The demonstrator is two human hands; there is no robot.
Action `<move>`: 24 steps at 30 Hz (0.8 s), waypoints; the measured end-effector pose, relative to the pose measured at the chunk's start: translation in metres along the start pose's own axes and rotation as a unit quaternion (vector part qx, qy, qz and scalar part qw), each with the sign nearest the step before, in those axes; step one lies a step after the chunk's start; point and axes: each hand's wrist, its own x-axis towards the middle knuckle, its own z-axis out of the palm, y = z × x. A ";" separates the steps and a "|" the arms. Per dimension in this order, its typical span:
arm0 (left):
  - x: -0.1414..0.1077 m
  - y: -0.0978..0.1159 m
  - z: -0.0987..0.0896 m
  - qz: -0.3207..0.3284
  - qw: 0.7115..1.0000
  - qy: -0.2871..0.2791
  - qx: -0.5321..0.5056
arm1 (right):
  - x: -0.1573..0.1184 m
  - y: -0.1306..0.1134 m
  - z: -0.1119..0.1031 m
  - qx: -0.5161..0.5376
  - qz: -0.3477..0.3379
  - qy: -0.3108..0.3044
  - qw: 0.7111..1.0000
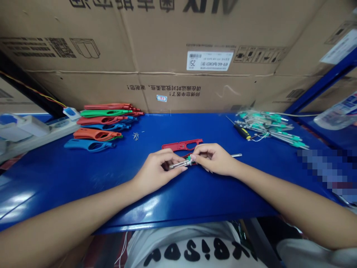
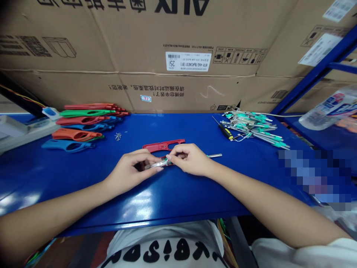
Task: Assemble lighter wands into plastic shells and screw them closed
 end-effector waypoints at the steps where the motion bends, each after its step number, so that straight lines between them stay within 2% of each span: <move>1: 0.000 0.000 0.000 0.000 1.000 0.002 0.001 | 0.000 0.000 0.000 0.003 0.000 -0.002 1.000; 7: 0.001 -0.001 0.000 0.008 1.000 0.005 0.008 | 0.000 0.001 -0.001 -0.012 -0.016 -0.007 1.000; 16: 0.000 -0.002 0.000 0.011 1.000 0.005 0.016 | 0.001 0.002 -0.001 -0.006 0.005 -0.009 1.000; 24: 0.001 -0.003 -0.001 0.004 1.000 -0.002 0.003 | -0.001 0.005 -0.003 -0.023 -0.052 -0.004 0.998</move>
